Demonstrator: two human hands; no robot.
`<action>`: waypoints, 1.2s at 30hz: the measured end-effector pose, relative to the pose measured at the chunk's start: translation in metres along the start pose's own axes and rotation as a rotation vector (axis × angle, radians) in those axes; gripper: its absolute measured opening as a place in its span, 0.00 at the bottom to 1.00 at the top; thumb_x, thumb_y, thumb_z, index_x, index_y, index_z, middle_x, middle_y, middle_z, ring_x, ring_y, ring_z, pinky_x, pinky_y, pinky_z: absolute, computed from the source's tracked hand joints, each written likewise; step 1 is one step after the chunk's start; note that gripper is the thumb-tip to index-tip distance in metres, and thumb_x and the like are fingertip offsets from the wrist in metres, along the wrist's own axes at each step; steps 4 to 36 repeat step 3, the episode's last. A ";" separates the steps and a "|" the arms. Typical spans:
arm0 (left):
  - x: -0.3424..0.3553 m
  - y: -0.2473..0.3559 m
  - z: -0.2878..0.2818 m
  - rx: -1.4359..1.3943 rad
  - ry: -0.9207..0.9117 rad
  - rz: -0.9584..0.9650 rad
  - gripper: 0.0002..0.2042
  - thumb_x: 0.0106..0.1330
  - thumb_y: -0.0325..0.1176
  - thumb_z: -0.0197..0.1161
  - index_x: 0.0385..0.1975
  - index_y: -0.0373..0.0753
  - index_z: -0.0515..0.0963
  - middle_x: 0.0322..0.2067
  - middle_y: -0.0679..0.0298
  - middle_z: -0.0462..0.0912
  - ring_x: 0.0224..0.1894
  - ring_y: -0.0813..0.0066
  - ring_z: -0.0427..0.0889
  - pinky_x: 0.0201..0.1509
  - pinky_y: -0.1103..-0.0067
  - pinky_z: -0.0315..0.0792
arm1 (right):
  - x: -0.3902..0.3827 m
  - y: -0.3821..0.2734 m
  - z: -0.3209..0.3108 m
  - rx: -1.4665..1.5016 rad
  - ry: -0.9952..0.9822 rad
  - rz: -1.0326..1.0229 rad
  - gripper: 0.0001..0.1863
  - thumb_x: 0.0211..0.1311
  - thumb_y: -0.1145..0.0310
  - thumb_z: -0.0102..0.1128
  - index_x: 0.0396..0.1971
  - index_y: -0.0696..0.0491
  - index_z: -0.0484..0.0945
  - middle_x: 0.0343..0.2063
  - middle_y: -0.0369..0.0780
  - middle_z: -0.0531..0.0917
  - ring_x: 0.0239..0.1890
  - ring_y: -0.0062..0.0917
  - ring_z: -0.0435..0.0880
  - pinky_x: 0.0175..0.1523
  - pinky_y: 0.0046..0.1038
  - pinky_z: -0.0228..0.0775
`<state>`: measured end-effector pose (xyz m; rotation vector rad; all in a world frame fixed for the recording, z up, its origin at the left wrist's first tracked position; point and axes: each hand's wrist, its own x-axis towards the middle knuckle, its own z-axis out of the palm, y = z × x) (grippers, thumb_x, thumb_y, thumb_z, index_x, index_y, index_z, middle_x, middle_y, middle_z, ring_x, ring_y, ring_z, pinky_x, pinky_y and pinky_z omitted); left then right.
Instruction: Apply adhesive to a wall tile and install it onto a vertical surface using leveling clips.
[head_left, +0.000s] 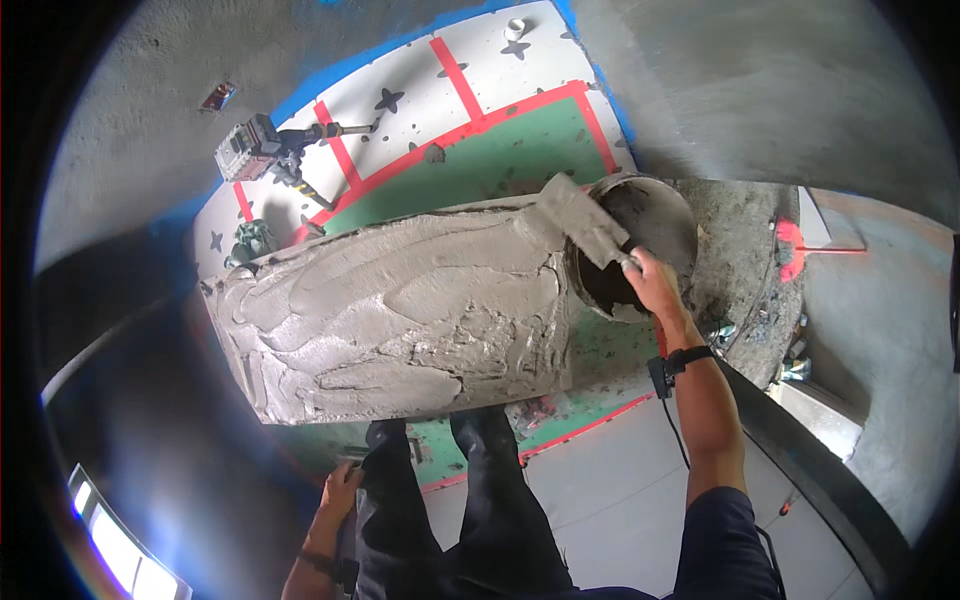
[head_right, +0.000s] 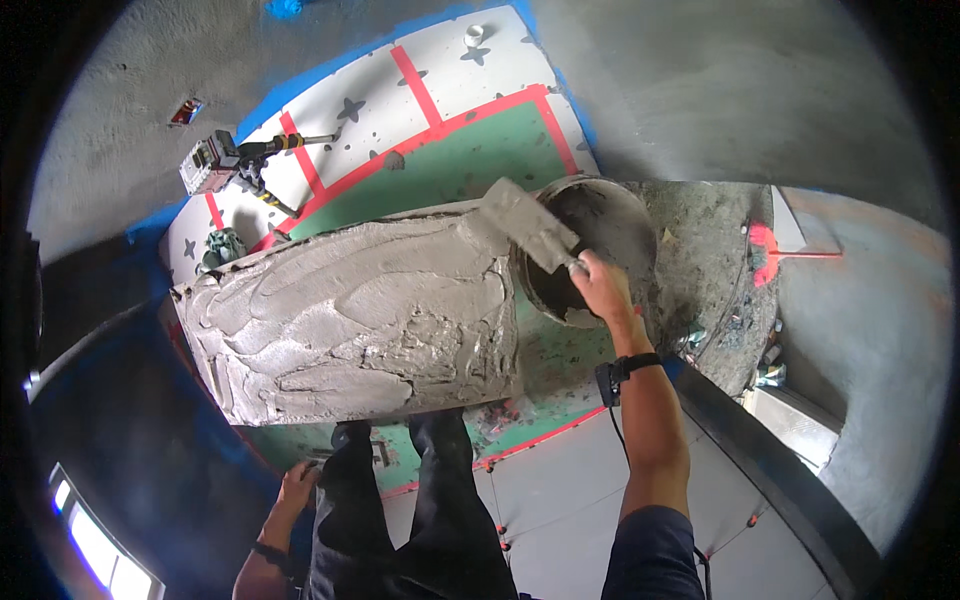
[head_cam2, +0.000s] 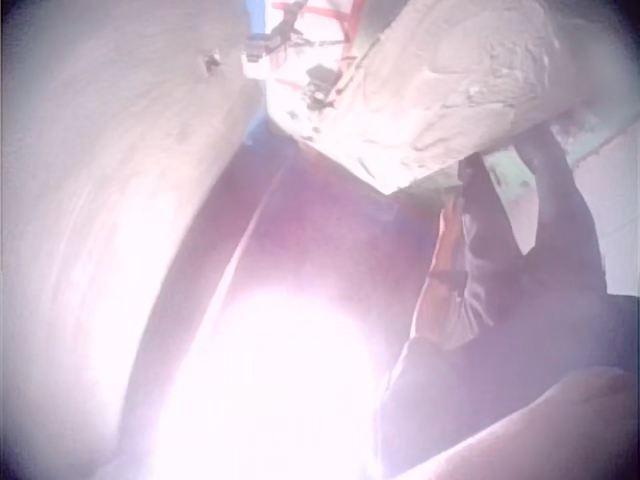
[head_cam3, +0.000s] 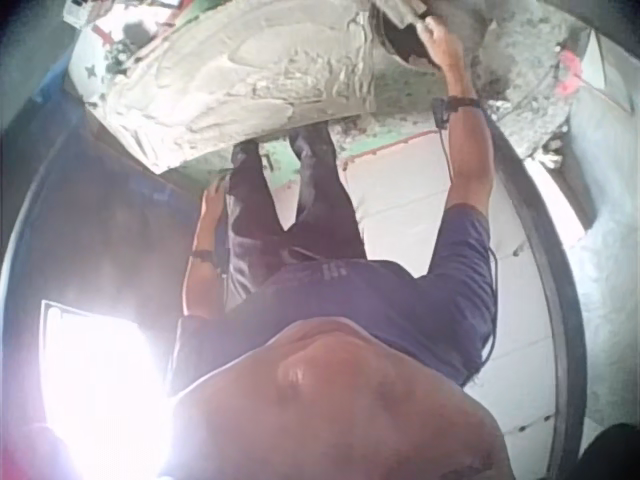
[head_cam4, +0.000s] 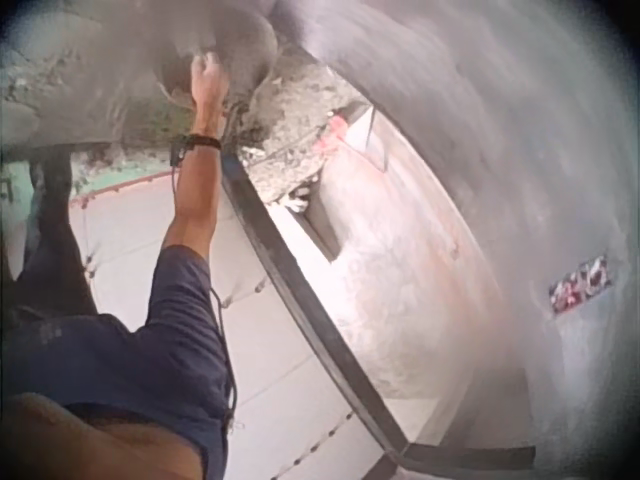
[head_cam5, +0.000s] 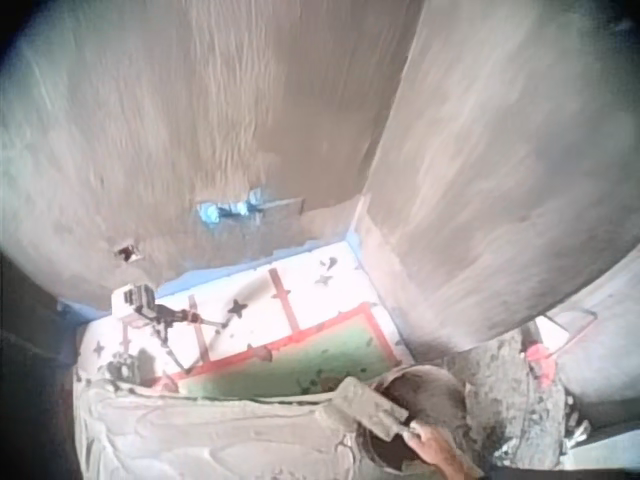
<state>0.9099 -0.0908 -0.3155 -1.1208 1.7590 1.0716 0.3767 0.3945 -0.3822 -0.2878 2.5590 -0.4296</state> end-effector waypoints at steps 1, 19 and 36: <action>-0.005 0.004 0.002 0.003 0.021 0.036 0.18 0.65 0.36 0.62 0.51 0.34 0.80 0.44 0.51 0.85 0.47 0.62 0.85 0.53 0.72 0.75 | 0.007 0.006 0.003 0.008 -0.016 -0.013 0.16 0.65 0.56 0.55 0.43 0.54 0.76 0.34 0.52 0.84 0.38 0.50 0.83 0.43 0.47 0.73; -0.011 0.019 0.004 -0.036 -0.013 -0.039 0.19 0.65 0.38 0.63 0.53 0.37 0.79 0.48 0.49 0.84 0.51 0.56 0.83 0.56 0.68 0.74 | 0.021 0.038 0.006 0.025 0.107 -0.034 0.25 0.65 0.54 0.56 0.55 0.56 0.74 0.44 0.56 0.83 0.49 0.46 0.83 0.54 0.42 0.73; -0.011 0.019 0.004 -0.036 -0.013 -0.039 0.19 0.65 0.38 0.63 0.53 0.37 0.79 0.48 0.49 0.84 0.51 0.56 0.83 0.56 0.68 0.74 | 0.021 0.038 0.006 0.025 0.107 -0.034 0.25 0.65 0.54 0.56 0.55 0.56 0.74 0.44 0.56 0.83 0.49 0.46 0.83 0.54 0.42 0.73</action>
